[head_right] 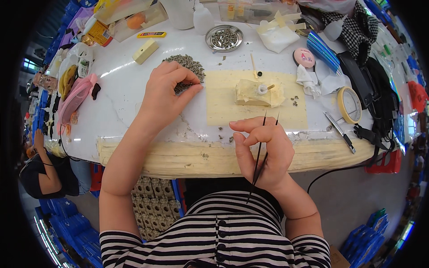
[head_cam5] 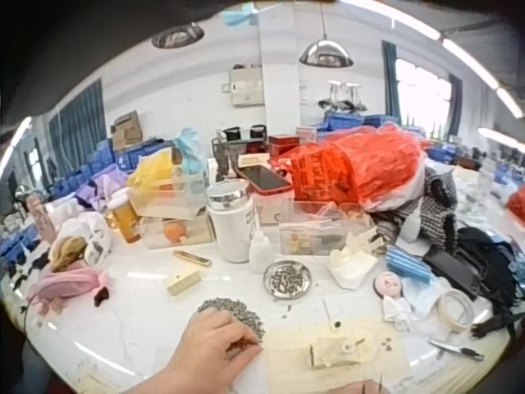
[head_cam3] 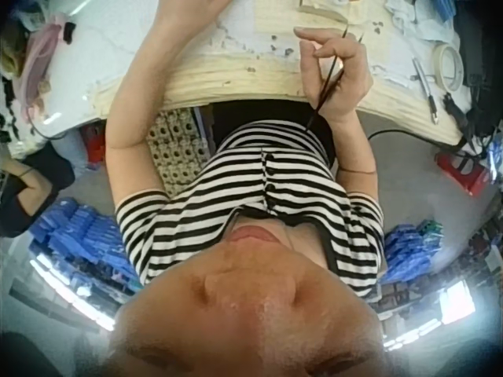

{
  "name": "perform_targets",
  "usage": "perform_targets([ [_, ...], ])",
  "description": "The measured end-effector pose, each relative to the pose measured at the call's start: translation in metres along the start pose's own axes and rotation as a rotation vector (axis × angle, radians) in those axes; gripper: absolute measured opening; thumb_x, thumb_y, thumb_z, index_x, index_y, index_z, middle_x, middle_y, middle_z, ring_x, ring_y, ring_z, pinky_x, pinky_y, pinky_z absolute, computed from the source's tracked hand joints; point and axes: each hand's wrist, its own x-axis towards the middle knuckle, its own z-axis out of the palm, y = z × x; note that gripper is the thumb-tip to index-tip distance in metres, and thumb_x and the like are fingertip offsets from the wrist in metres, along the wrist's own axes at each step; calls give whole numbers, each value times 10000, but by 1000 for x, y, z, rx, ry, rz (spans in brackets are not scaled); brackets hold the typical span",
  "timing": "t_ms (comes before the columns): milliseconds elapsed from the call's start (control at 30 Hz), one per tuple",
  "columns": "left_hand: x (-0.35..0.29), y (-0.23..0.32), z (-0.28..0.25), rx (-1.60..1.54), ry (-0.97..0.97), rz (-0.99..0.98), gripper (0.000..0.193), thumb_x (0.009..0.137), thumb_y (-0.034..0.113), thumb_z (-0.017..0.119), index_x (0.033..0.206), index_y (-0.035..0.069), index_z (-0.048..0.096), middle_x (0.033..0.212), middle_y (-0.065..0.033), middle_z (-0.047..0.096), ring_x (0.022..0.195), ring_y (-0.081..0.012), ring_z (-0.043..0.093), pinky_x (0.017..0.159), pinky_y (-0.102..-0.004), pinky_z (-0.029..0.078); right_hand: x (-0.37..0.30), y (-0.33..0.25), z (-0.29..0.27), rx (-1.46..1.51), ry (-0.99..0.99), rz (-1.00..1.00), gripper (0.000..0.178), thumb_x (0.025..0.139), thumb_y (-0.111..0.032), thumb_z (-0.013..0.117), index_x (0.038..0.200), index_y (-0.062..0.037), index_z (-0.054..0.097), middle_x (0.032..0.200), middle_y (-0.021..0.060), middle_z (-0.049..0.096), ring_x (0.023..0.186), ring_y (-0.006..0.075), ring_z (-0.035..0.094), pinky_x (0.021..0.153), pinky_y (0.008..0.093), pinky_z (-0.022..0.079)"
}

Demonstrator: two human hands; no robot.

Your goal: The person assembles a small wooden toy component by hand using tweezers to position small pins or parts.

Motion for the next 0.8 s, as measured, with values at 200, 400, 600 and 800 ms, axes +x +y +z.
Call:
perform_targets([
  [200,4,-2,1,4,-60,5,94,801,105,781,834,68,701,800,-47,626,838,-259,570,780,-386,416,2,1,1,-6,34,12,232,833,106,702,904,-27,527,913,170,734,724,201,664,671,270,497],
  [400,1,-5,-2,38,-74,17,83,827,103,761,868,77,695,837,-36,617,874,-245,562,818,-377,388,2,5,4,-33,65,12,219,834,112,697,898,-23,537,886,156,726,716,190,663,667,265,499],
  [600,1,-3,-8,48,-30,60,71,838,87,747,882,76,693,845,-32,629,869,-225,576,825,-356,395,2,5,3,-56,39,-27,235,818,82,726,904,-27,537,887,150,722,723,199,667,667,272,504],
  [800,5,3,-15,-182,22,-65,59,860,39,713,915,31,693,804,-61,673,744,-185,623,670,-287,486,4,4,0,-50,3,-79,270,795,-19,780,917,-31,539,898,140,722,739,221,668,682,292,506],
])
